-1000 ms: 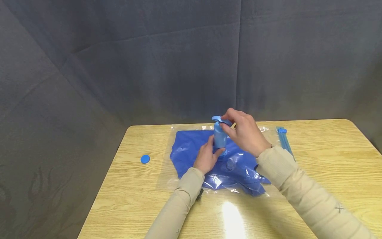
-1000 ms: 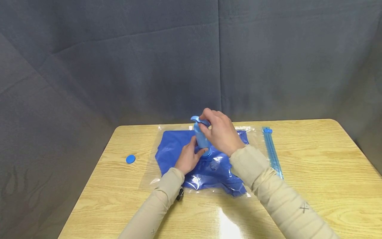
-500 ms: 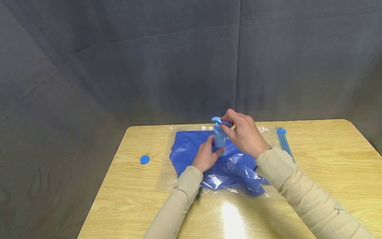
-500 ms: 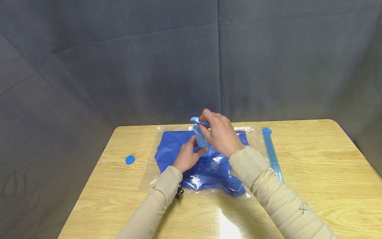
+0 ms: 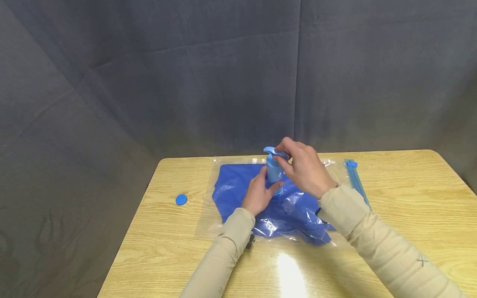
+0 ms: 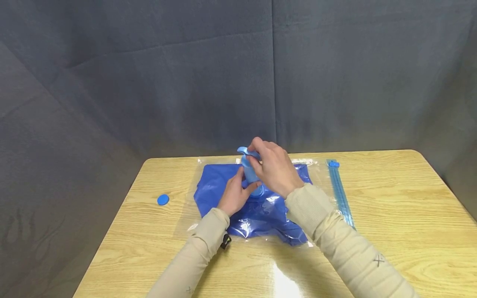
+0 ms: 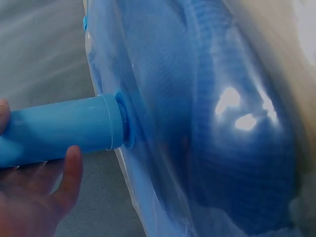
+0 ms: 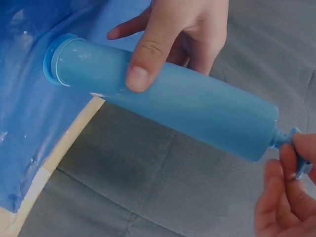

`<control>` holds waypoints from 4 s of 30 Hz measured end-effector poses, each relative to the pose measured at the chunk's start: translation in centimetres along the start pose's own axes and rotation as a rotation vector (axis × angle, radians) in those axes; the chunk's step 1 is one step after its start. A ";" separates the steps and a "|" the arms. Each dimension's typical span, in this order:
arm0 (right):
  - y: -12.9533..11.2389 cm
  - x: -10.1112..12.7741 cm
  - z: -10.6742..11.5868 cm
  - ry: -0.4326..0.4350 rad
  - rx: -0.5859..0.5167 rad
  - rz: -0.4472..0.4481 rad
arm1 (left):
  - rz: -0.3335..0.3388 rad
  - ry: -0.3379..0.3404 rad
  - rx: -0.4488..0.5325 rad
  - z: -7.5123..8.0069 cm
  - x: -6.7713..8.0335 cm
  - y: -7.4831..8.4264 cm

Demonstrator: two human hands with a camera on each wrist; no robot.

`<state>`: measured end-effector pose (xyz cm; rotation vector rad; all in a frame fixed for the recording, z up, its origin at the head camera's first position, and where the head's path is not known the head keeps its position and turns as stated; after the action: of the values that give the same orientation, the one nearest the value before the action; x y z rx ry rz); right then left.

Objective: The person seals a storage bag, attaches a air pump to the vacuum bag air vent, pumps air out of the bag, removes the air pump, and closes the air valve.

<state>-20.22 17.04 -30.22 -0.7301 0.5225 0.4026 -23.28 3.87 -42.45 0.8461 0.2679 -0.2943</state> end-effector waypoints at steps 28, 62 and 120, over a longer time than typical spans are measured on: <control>-5.6 -2.5 6.3 0.470 -0.107 0.268 | -0.070 0.062 -0.067 0.2 -0.2 0.2; -7.3 -3.4 8.2 0.515 -0.119 0.342 | -0.035 0.055 -0.084 0.5 -0.1 0.6; -2.5 -0.9 2.7 0.138 0.045 0.255 | -0.057 0.058 -0.093 0.3 0.1 0.6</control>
<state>-18.79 17.09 -26.70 -0.6525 0.7566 0.5786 -22.93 4.02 -41.89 0.7570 0.3576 -0.3084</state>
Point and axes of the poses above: each hand's wrist, its own x-axis away from the middle knuckle, its own z-axis out of the back of the hand, y = z × x, the point moved 4 cm from there along -x, towards the middle knuckle, and after that the axes turned 8 degrees about y, right-handed, at the moved point
